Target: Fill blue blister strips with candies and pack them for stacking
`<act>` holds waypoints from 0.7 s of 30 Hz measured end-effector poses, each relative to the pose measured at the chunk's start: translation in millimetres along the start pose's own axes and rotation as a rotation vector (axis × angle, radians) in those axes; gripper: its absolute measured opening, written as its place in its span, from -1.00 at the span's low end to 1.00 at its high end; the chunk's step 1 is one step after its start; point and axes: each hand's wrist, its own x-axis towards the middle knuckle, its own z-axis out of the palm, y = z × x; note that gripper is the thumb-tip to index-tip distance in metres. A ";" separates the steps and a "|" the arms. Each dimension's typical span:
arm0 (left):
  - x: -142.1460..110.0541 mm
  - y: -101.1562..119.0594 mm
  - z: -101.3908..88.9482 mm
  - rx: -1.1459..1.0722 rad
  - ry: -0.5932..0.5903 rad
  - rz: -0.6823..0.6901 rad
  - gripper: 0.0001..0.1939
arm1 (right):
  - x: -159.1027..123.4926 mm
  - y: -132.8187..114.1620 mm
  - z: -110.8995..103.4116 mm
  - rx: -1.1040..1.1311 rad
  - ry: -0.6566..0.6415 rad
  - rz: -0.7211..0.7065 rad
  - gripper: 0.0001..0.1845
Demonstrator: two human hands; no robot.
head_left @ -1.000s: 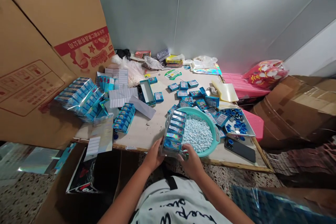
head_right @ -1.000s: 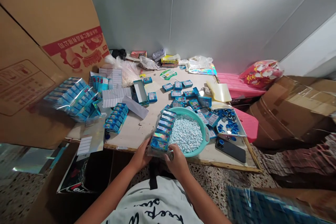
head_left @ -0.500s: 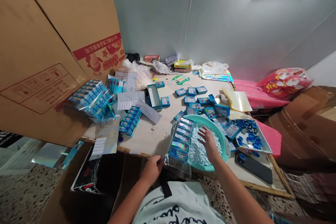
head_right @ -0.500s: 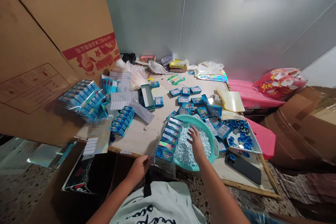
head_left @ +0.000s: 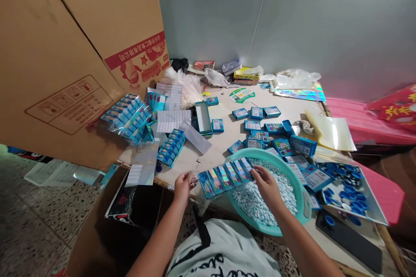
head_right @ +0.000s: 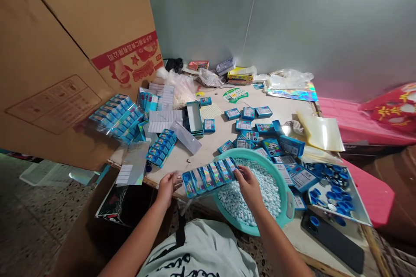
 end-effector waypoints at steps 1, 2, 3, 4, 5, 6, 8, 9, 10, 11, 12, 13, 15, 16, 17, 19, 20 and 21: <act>7.7 3.0 1.0 -0.013 0.033 -0.012 -0.48 | -3.1 -3.3 -1.8 -0.020 -0.012 0.004 -0.37; 13.3 5.2 2.0 -0.014 0.076 -0.013 -0.48 | -5.2 -7.1 -3.0 -0.049 -0.027 0.008 -0.38; 16.3 6.6 2.8 -0.004 0.128 -0.003 -0.49 | -6.2 -11.1 -3.6 -0.088 -0.047 0.010 -0.39; 16.8 7.1 3.4 0.013 0.184 0.016 -0.49 | -6.2 -14.8 -3.6 -0.135 -0.072 0.010 -0.38; 15.1 7.0 3.8 0.033 0.231 0.040 -0.50 | -5.3 -18.0 -3.1 -0.188 -0.101 0.009 -0.36; 11.5 6.5 4.1 0.050 0.259 0.061 -0.50 | -3.6 -20.3 -2.5 -0.246 -0.132 0.002 -0.34; 1.4 5.5 4.7 0.061 0.239 0.080 -0.49 | 1.1 -21.6 -1.6 -0.353 -0.173 -0.030 -0.30; -3.8 5.3 5.5 0.049 0.199 0.073 -0.50 | 3.7 -20.6 -1.7 -0.389 -0.179 -0.048 -0.27; -8.6 5.2 6.6 0.022 0.150 0.055 -0.52 | 6.2 -18.9 -2.4 -0.412 -0.182 -0.057 -0.25; -12.6 5.3 8.2 -0.015 0.100 0.030 -0.55 | 8.5 -16.8 -3.5 -0.418 -0.183 -0.044 -0.22; -15.6 5.5 10.1 -0.060 0.052 -0.002 -0.56 | 10.4 -14.9 -4.9 -0.400 -0.191 -0.004 -0.18; -17.8 5.5 12.2 -0.109 0.009 -0.040 -0.55 | 11.9 -13.7 -6.4 -0.365 -0.208 0.055 -0.16; -20.0 4.8 16.1 -0.211 -0.064 -0.134 -0.47 | 13.4 -14.4 -8.6 -0.276 -0.268 0.179 -0.11; -20.4 4.0 17.5 -0.260 -0.098 -0.188 -0.41 | 13.6 -16.6 -8.9 -0.247 -0.299 0.219 -0.09; -20.7 3.2 18.4 -0.307 -0.129 -0.243 -0.36 | 13.3 -19.7 -8.6 -0.243 -0.329 0.238 -0.07; -21.2 1.5 18.5 -0.395 -0.180 -0.340 -0.30 | 12.6 -26.9 -6.3 -0.313 -0.381 0.250 0.00; -21.4 1.1 17.7 -0.436 -0.196 -0.375 -0.29 | 12.4 -30.2 -4.8 -0.367 -0.405 0.261 0.04; -21.7 1.1 16.5 -0.474 -0.202 -0.396 -0.30 | 12.8 -32.7 -3.4 -0.415 -0.427 0.275 0.09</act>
